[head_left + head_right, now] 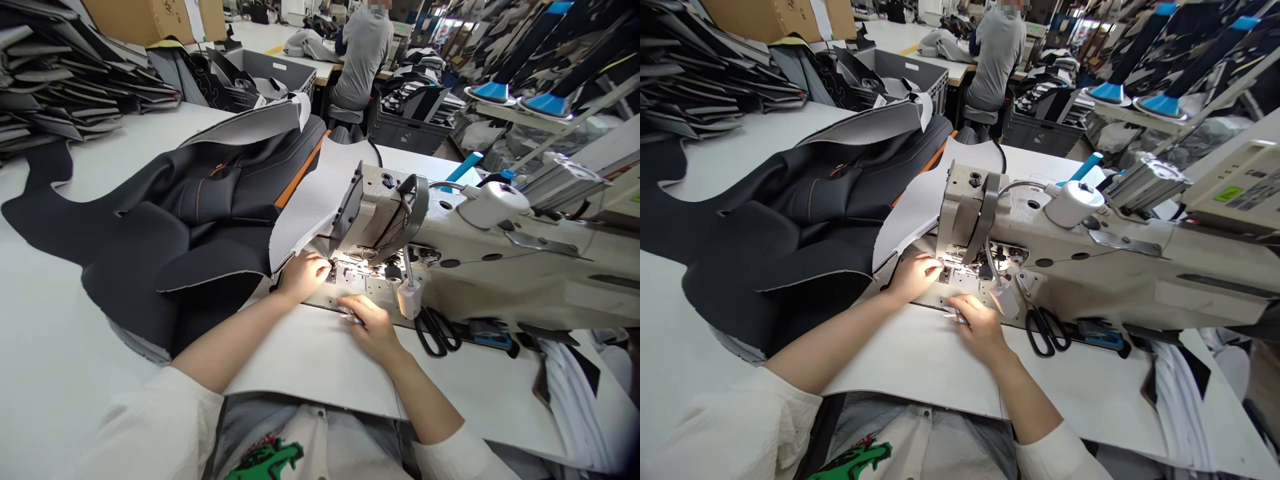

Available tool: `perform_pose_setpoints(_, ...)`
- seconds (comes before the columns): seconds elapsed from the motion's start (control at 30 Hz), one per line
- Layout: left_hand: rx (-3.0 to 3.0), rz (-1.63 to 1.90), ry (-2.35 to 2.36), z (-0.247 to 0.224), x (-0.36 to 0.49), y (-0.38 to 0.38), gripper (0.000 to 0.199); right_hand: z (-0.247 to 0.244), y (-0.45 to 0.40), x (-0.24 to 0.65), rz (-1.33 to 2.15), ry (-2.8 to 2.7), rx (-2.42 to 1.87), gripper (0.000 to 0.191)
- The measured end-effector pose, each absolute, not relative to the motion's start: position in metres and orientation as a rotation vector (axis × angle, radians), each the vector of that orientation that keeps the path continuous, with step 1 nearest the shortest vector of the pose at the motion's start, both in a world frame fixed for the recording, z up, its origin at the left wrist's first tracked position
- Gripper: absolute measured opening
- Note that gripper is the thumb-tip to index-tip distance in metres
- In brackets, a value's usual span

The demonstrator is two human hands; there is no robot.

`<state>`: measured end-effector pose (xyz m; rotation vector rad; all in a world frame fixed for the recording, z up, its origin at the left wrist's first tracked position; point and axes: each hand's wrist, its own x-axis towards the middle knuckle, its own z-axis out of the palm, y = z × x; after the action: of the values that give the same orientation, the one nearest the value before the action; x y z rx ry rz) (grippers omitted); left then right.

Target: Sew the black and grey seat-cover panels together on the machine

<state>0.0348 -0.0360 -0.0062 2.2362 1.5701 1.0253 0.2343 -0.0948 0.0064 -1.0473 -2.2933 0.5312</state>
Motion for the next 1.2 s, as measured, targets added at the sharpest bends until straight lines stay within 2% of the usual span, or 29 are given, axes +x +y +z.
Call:
perform_pose_setpoints(0.33, 2.270, 0.940, 1.644, -0.004, 0.032, -0.031, 0.016, -0.009, -0.077, 0.230, 0.484, -2.193, -1.044, 0.036)
perform_pose_setpoints(0.53, 2.217, 0.996, 1.676, -0.007, 0.035, -0.032, 0.015, -0.005, -0.082, 0.231, 0.576, -2.250, -1.055, 0.037)
perform_pose_setpoints(1.2, 2.293, 0.958, 1.662, -0.009, 0.033, -0.035, 0.020, 0.002, -0.089, 0.231, 0.543, -2.373, -1.064, 0.042)
